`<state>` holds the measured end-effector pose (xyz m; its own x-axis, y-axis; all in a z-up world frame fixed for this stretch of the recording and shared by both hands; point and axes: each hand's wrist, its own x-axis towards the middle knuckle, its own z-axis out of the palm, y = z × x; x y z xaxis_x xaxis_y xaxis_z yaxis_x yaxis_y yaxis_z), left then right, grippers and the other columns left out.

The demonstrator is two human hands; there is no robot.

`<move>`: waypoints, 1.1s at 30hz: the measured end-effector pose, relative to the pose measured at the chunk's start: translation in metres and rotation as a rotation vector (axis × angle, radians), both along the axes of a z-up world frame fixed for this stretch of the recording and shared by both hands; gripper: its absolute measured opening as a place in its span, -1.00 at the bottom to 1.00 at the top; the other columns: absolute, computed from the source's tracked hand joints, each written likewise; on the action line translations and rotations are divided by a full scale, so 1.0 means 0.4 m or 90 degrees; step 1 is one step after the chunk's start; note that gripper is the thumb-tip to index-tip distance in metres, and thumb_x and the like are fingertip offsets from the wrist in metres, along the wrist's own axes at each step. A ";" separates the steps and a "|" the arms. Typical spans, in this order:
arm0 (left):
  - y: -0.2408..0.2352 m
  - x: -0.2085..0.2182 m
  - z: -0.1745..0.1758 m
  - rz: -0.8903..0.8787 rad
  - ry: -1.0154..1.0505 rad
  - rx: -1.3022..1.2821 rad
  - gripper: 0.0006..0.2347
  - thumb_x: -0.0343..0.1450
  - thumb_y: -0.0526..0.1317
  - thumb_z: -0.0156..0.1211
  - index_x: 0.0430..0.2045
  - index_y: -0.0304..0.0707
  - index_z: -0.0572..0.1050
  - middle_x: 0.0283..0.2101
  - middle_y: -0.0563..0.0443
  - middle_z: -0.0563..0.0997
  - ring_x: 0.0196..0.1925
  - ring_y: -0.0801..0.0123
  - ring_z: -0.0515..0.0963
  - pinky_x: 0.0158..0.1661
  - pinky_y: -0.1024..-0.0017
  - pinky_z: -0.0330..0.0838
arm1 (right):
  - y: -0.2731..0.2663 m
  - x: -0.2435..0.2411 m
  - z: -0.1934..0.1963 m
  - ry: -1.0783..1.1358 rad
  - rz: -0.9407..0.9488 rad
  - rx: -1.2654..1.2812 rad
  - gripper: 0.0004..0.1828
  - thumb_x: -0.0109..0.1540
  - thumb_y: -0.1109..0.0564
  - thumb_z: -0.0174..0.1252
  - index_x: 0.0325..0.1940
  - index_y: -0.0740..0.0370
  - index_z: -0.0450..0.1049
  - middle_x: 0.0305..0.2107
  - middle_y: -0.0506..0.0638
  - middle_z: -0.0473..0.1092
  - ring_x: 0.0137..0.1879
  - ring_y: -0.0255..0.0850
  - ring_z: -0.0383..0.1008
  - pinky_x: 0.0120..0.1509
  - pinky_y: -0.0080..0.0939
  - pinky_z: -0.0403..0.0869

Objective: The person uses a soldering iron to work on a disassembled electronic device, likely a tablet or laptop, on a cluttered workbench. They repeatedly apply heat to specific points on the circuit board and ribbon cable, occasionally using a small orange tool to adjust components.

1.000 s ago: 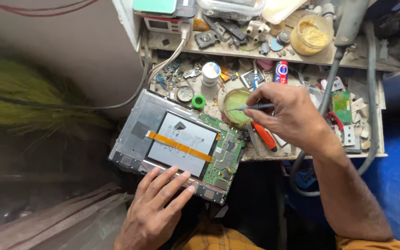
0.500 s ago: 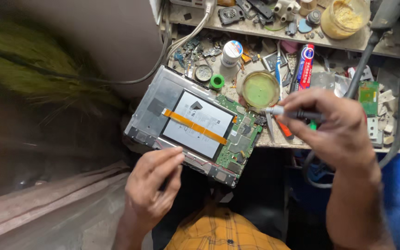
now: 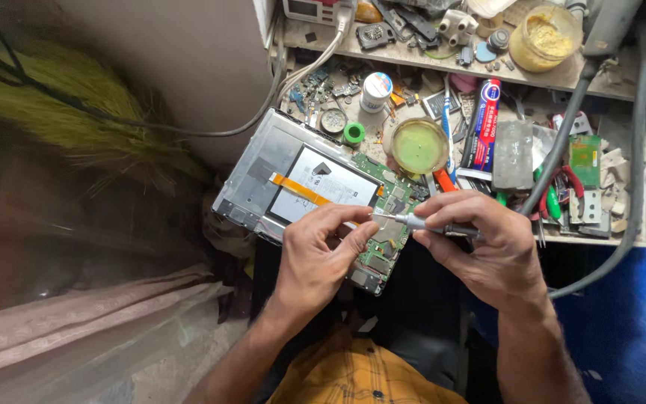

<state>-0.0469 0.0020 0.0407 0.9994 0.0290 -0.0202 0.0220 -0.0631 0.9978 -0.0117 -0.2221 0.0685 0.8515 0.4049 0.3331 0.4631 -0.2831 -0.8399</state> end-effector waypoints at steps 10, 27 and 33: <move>0.011 -0.002 -0.025 -0.026 -0.049 -0.093 -0.86 0.48 -0.29 0.26 -0.18 -0.37 0.65 -0.29 0.02 0.68 -0.42 0.61 0.62 -0.47 0.63 0.52 | 0.001 0.002 -0.012 0.030 0.023 0.027 -0.74 0.16 0.39 0.36 -0.12 0.31 0.47 -0.11 0.09 0.54 0.00 -0.28 0.59 0.09 -0.32 0.62; 0.053 -0.010 -0.037 -0.080 -0.305 0.039 -0.73 0.39 -0.61 0.20 -0.07 -0.44 0.55 -0.09 -0.14 0.65 -0.15 0.39 0.70 -0.12 0.52 0.67 | 0.002 -0.003 0.018 0.071 0.012 0.020 -0.70 0.16 0.35 0.37 -0.08 0.33 0.44 -0.16 0.06 0.57 -0.09 -0.38 0.58 0.02 -0.41 0.58; 0.052 -0.010 -0.036 -0.060 -0.332 0.083 -0.76 0.38 -0.58 0.27 -0.09 -0.43 0.55 -0.10 -0.13 0.65 -0.13 0.32 0.71 -0.13 0.49 0.64 | 0.011 0.002 0.027 0.047 0.032 -0.019 -0.70 0.16 0.30 0.39 -0.08 0.31 0.46 -0.20 0.00 0.58 -0.13 -0.42 0.59 -0.04 -0.44 0.59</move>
